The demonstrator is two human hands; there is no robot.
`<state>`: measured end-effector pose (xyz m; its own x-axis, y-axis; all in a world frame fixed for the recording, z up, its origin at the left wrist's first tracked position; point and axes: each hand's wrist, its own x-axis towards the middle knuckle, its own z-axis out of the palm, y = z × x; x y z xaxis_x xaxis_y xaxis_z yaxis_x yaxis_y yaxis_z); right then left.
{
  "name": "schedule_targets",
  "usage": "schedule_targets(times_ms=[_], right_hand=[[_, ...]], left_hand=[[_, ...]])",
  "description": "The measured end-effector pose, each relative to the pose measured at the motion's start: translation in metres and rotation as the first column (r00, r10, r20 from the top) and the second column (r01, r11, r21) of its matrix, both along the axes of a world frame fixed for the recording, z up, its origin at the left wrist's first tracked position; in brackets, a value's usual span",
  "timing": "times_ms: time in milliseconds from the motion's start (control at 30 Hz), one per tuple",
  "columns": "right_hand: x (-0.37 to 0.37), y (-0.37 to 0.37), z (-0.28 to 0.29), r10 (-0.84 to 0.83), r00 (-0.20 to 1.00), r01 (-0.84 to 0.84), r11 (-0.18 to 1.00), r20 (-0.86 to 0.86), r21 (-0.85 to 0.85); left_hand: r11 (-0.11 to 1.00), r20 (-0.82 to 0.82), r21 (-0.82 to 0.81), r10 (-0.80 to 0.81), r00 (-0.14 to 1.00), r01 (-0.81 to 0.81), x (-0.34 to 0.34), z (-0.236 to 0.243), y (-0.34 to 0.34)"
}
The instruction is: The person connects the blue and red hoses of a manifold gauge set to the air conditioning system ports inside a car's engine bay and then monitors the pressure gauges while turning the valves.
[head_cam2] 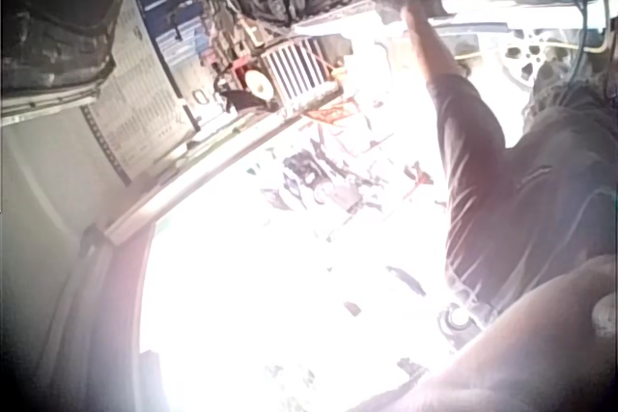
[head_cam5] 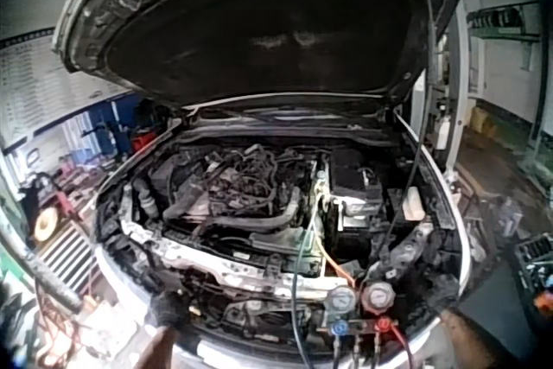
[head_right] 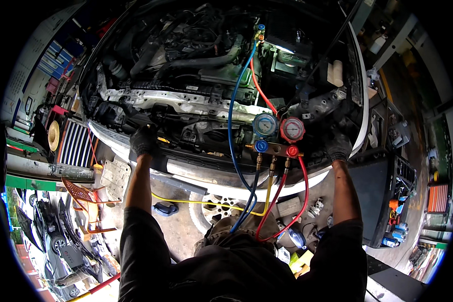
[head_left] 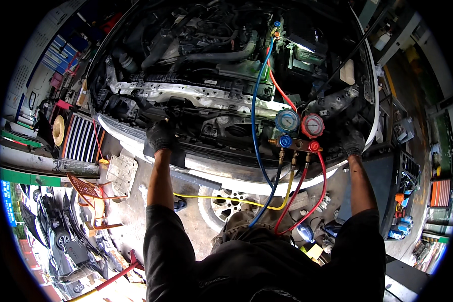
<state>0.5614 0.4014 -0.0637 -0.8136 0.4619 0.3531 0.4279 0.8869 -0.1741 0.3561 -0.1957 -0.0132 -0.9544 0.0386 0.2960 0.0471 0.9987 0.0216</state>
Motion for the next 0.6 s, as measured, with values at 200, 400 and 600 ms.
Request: schedule_targets(times_ms=[200,400,600], right_hand=[[0.000,0.003,-0.002,-0.020,0.997,0.019,1.000,0.069,0.018],[0.003,0.004,-0.003,0.058,0.996,-0.061,0.997,-0.064,-0.040],[0.009,0.007,-0.008,0.081,0.995,-0.083,0.996,-0.054,-0.037]], left_hand=[[1.000,-0.014,0.003,-0.025,1.000,0.025,-0.002,-0.005,-0.004],[0.998,-0.058,0.009,-0.055,0.997,0.055,-0.001,0.001,0.003],[0.995,0.010,0.005,-0.102,0.995,0.102,-0.001,0.003,-0.002]])
